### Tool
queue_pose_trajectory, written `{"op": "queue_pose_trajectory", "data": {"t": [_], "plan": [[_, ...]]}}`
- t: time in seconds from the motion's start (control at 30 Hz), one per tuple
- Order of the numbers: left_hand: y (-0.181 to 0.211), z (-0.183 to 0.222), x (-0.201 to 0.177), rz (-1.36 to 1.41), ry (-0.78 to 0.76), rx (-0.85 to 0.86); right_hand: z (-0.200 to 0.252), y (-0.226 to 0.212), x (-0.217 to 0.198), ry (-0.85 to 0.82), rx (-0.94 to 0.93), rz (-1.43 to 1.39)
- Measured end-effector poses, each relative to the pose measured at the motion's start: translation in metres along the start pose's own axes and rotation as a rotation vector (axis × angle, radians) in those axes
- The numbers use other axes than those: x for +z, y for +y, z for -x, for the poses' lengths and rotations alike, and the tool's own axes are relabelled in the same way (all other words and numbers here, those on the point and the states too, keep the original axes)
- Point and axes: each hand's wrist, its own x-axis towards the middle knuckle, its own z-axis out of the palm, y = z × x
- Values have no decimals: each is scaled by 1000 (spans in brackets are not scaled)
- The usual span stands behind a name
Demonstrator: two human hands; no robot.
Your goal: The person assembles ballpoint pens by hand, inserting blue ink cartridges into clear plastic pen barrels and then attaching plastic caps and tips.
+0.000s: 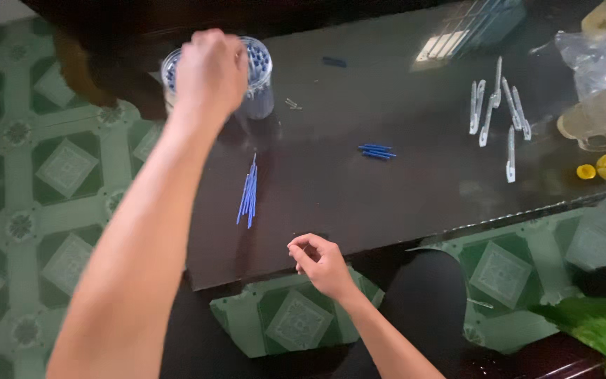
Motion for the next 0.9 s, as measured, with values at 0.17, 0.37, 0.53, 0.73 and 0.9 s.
{"op": "queue_pose_trajectory", "data": {"t": [0.17, 0.37, 0.53, 0.73, 0.9], "plan": [[36, 31, -3, 53, -130, -144, -6, 7, -31, -11, -237, 77], [53, 137, -9, 179, -78, -178, -74, -20, -156, 883, -404, 266], [32, 234, 19, 245, -230, -439, -133, 8, -283, 1206, -537, 792], [42, 251, 21, 330, -202, -585, -145, 35, -331, 1092, -124, 834], [33, 237, 26, 326, -353, -668, -133, 34, -334, 1176, -126, 712]]}}
